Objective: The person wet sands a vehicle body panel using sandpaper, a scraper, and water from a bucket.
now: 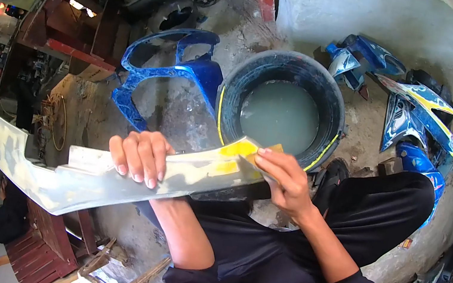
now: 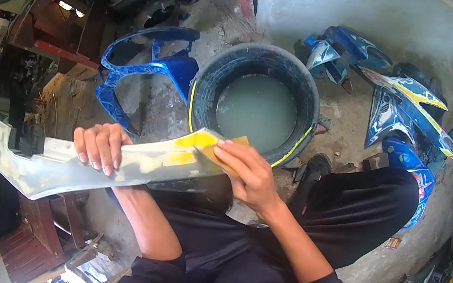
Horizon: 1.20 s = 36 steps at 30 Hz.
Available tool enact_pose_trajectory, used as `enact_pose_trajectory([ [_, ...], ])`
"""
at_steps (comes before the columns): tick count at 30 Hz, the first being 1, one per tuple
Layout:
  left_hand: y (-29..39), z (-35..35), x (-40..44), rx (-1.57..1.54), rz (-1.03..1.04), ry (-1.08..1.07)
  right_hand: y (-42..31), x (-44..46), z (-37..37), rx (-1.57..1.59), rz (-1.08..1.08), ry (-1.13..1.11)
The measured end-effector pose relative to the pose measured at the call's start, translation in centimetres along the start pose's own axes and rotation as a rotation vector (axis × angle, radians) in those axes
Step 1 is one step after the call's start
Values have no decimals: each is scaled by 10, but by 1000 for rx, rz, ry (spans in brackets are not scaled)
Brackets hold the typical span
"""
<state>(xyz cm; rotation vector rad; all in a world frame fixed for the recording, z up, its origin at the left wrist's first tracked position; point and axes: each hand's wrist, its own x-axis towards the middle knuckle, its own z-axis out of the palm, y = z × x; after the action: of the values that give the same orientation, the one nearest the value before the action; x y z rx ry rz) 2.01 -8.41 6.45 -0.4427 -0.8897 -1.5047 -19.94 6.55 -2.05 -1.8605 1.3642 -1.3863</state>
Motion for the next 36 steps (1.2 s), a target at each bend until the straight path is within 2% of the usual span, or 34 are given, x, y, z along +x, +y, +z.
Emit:
enact_pose_trajectory([
  [2,-7,7,4,-15,-21,4,-15,21,6,-26,-6,119],
  [6,-8,9,2,-24,-29,68,-39,53,12,-39,-25,105],
  [11,-9,9,-4,-21,-28,118,-6,9,2,-61,-37,89],
  [18,-14,2,-8,-74,-44,65,-42,36,14,-81,-180,73],
  [23,-7,6,-11,24,-60,98,-3,0,2,-132,-177,35],
  [26,-11,8,-8,18,-79,84,-14,6,1,-175,-143,16],
  [29,-10,5,-8,0,-83,70,-41,35,17,-118,-261,54],
  [32,-8,1,-12,-28,-94,67,-38,28,18,-98,-268,54],
  [34,-10,1,-18,4,-92,167,-22,8,11,-121,-257,29],
  [36,-15,-1,-21,-19,-84,172,-17,-2,4,-185,-189,18],
])
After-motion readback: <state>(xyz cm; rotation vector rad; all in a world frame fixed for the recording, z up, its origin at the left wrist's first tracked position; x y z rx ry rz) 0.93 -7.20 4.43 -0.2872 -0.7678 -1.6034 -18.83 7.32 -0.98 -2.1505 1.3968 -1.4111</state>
